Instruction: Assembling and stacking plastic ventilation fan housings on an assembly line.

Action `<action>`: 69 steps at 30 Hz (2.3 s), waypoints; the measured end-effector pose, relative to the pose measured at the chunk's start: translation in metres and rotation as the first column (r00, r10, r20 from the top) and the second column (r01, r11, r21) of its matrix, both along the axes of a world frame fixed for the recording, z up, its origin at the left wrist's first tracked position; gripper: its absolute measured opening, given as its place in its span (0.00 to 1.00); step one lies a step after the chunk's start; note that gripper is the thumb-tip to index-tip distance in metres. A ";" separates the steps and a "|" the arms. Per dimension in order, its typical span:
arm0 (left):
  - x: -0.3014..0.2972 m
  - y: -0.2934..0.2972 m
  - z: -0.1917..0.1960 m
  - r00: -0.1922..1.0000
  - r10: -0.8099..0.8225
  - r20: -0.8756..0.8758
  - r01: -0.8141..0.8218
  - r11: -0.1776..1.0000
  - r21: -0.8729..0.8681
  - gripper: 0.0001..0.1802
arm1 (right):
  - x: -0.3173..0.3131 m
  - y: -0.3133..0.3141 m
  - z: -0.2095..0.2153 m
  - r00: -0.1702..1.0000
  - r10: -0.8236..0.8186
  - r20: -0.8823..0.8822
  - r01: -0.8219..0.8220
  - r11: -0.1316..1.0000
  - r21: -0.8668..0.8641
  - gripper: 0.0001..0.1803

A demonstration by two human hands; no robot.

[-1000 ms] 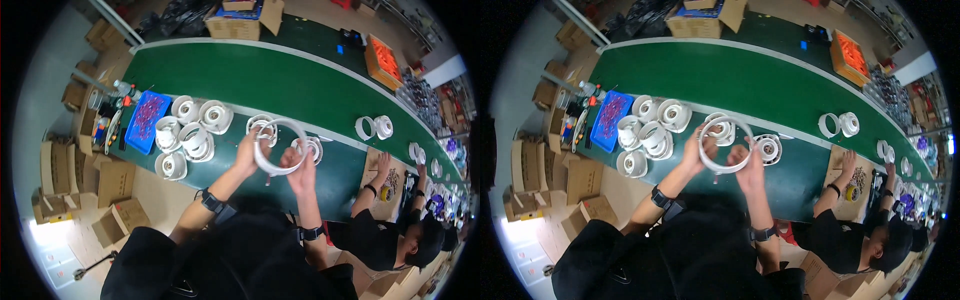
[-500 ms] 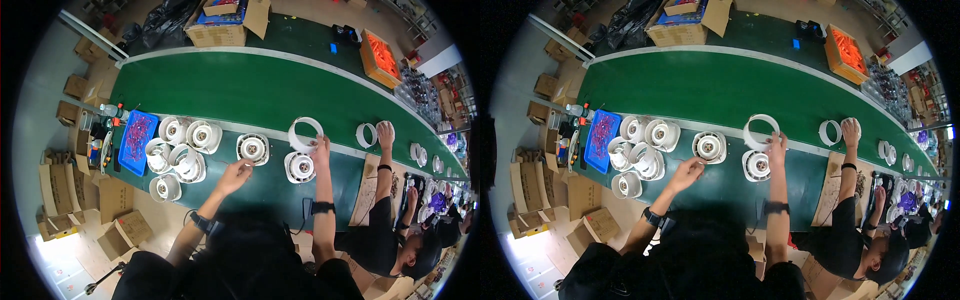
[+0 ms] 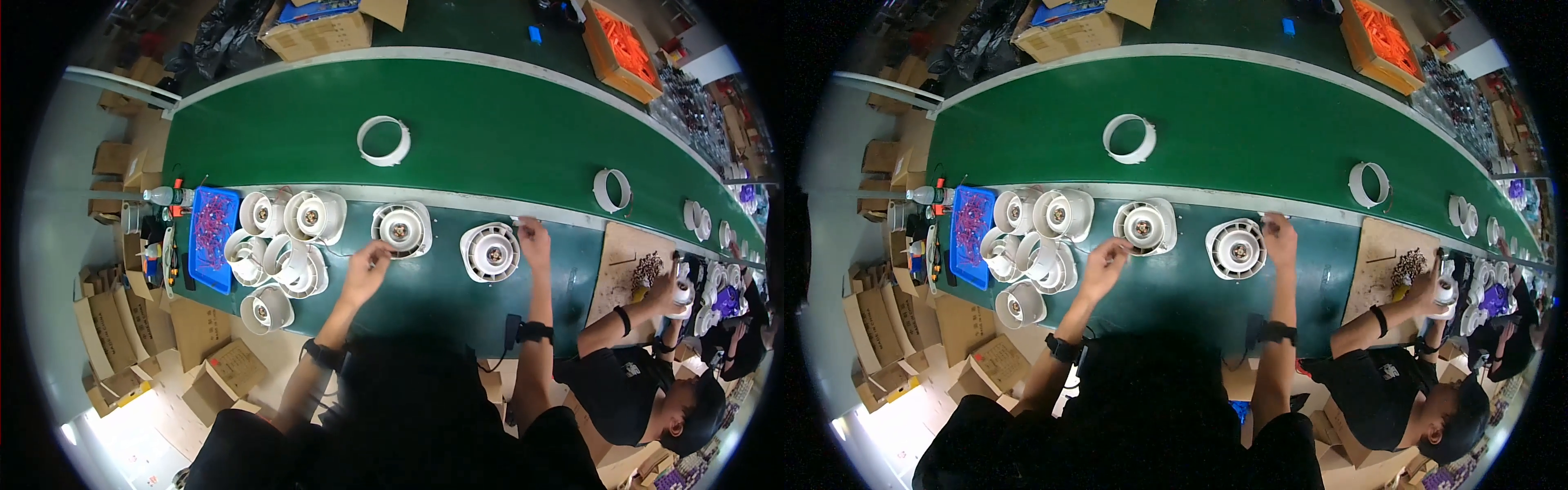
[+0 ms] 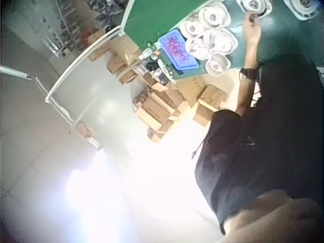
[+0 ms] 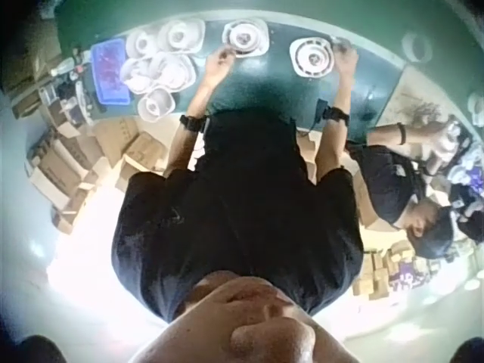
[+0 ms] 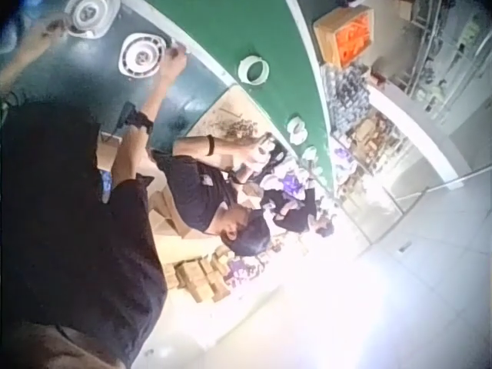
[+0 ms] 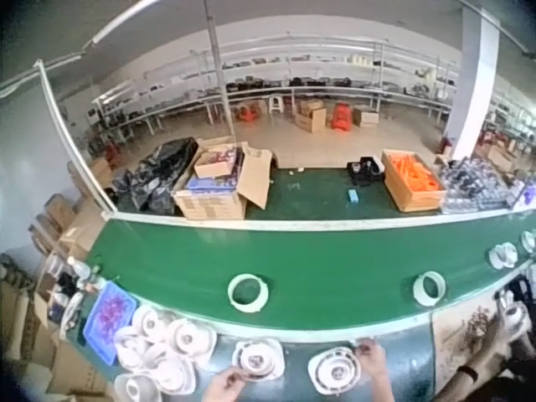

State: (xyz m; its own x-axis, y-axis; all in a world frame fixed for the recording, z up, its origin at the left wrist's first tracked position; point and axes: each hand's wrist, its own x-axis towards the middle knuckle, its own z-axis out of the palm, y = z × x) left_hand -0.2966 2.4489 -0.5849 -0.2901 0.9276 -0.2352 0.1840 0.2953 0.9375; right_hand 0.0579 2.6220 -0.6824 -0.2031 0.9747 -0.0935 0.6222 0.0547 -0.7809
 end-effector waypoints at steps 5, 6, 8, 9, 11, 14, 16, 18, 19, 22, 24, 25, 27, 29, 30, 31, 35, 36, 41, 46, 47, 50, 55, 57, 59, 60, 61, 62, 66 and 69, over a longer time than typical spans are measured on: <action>-0.024 0.018 -0.010 0.997 0.067 -0.044 -0.070 0.996 -0.060 0.08 | 0.041 -0.045 -0.007 0.958 -0.159 -0.238 -0.015 0.803 -0.595 0.20; -0.027 0.019 -0.009 0.998 0.052 -0.026 -0.053 0.996 -0.072 0.08 | 0.041 -0.051 -0.006 0.962 -0.119 -0.244 -0.053 0.799 -0.599 0.22; -0.028 0.021 -0.005 0.999 0.035 -0.010 -0.035 0.996 -0.083 0.08 | 0.033 -0.053 0.006 0.964 -0.081 -0.253 -0.091 0.793 -0.602 0.24; -0.026 0.021 -0.003 0.999 0.040 0.004 -0.039 0.997 -0.063 0.08 | 0.024 -0.052 0.014 0.965 -0.137 -0.222 -0.049 0.741 -0.670 0.26; -0.022 0.021 -0.003 0.999 0.044 0.017 -0.044 0.998 -0.041 0.09 | 0.016 -0.049 0.018 0.964 -0.188 -0.187 -0.009 0.683 -0.730 0.27; -0.022 0.015 -0.007 0.999 0.035 0.030 -0.033 0.998 -0.057 0.09 | 0.010 -0.044 0.014 0.982 -0.075 -0.171 -0.064 0.727 -0.683 0.28; -0.022 0.008 -0.009 0.997 0.054 0.046 -0.052 0.997 -0.051 0.09 | 0.004 -0.039 0.012 0.962 -0.060 -0.265 -0.119 0.784 -0.609 0.26; -0.023 0.000 -0.008 0.997 0.067 0.036 -0.065 0.997 -0.046 0.08 | -0.003 -0.024 0.015 0.961 -0.084 -0.264 -0.088 0.811 -0.578 0.26; -0.026 -0.003 -0.011 0.996 0.079 0.030 -0.078 0.996 -0.050 0.08 | -0.010 -0.014 0.018 0.958 -0.120 -0.260 -0.044 0.836 -0.547 0.26; -0.030 -0.012 -0.019 0.996 0.088 0.030 -0.085 0.993 -0.085 0.09 | -0.032 0.021 0.018 0.933 -0.213 -0.290 0.046 0.869 -0.492 0.26; -0.034 -0.016 -0.022 0.995 0.093 0.018 -0.091 0.991 -0.101 0.09 | -0.056 0.046 0.011 0.898 -0.294 -0.327 0.128 0.887 -0.445 0.28; -0.036 -0.018 -0.023 0.996 0.094 0.009 -0.092 0.989 -0.118 0.09 | -0.070 0.055 0.003 0.884 -0.325 -0.337 0.166 0.891 -0.424 0.29; -0.039 -0.017 -0.023 0.996 0.093 0.009 -0.091 0.991 -0.101 0.09 | -0.089 0.073 -0.002 0.881 -0.328 -0.342 0.159 0.885 -0.437 0.31; -0.043 -0.022 -0.025 0.995 0.103 0.006 -0.102 0.991 -0.092 0.09 | -0.111 0.079 -0.003 0.765 -0.427 -0.482 0.132 0.836 -0.532 0.30; -0.045 -0.022 -0.026 0.997 0.076 -0.019 -0.078 0.992 -0.096 0.11 | -0.112 0.081 0.000 0.785 -0.382 -0.487 0.061 0.831 -0.553 0.28; -0.046 -0.017 -0.023 0.998 0.047 -0.040 -0.051 0.994 -0.099 0.13 | -0.112 0.080 -0.001 0.789 -0.379 -0.483 0.060 0.831 -0.554 0.28; -0.034 0.006 -0.015 0.984 0.102 -0.143 -0.137 0.955 -0.263 0.24 | -0.110 0.046 0.002 0.911 -0.258 -0.321 0.037 0.827 -0.560 0.23; -0.031 0.014 -0.016 0.977 0.066 -0.200 -0.125 0.946 -0.297 0.28 | -0.111 0.029 0.006 0.910 -0.237 -0.339 0.002 0.822 -0.569 0.23; -0.046 0.013 -0.065 0.904 -0.136 -0.406 0.028 0.965 -0.260 0.28 | -0.139 -0.057 0.016 0.879 0.139 -0.457 -0.413 0.702 -0.580 0.22; -0.059 -0.032 -0.043 0.982 -0.135 -0.134 0.066 0.904 -0.423 0.29 | -0.150 -0.111 0.037 0.838 0.278 -0.470 -0.538 0.567 -0.624 0.20; -0.062 -0.045 -0.043 0.952 -0.191 -0.241 0.092 0.924 -0.370 0.30 | -0.152 -0.118 0.042 0.816 0.320 -0.482 -0.575 0.537 -0.617 0.19; -0.062 -0.075 -0.020 0.960 -0.122 -0.254 0.052 0.963 -0.266 0.31 | -0.158 -0.129 0.063 0.777 0.394 -0.492 -0.629 0.533 -0.566 0.18; -0.073 -0.085 0.044 0.943 -0.123 -0.310 0.163 0.981 0.107 0.30 | -0.187 -0.149 0.123 0.702 0.341 -0.625 -0.613 0.736 -0.288 0.16; -0.072 -0.080 0.053 0.916 -0.137 -0.377 0.213 0.962 0.169 0.31 | -0.201 -0.154 0.154 0.686 0.420 -0.594 -0.638 0.740 -0.213 0.17; -0.066 -0.078 0.056 0.836 -0.223 -0.502 0.317 0.942 0.110 0.30 | -0.207 -0.161 0.163 0.539 0.509 -0.672 -0.790 0.582 -0.192 0.22; -0.067 -0.076 0.052 0.849 -0.228 -0.477 0.327 0.935 0.135 0.28 | -0.211 -0.166 0.167 0.548 0.519 -0.656 -0.794 0.568 -0.214 0.25; -0.066 -0.075 0.052 0.851 -0.228 -0.474 0.329 0.934 0.141 0.28 | -0.213 -0.169 0.169 0.553 0.521 -0.651 -0.792 0.571 -0.215 0.25; -0.065 -0.074 0.052 0.863 -0.211 -0.459 0.310 0.938 0.152 0.26 | -0.215 -0.172 0.169 0.593 0.475 -0.650 -0.782 0.531 -0.326 0.25; -0.066 -0.078 0.053 0.935 -0.174 -0.309 0.248 0.944 0.220 0.21 | -0.228 -0.194 0.187 0.519 0.119 -0.846 -0.755 0.528 -0.389 0.24; -0.069 -0.075 0.063 0.960 -0.203 -0.190 0.249 0.933 0.260 0.20 | -0.222 -0.193 0.184 0.545 0.173 -0.820 -0.705 0.625 -0.337 0.24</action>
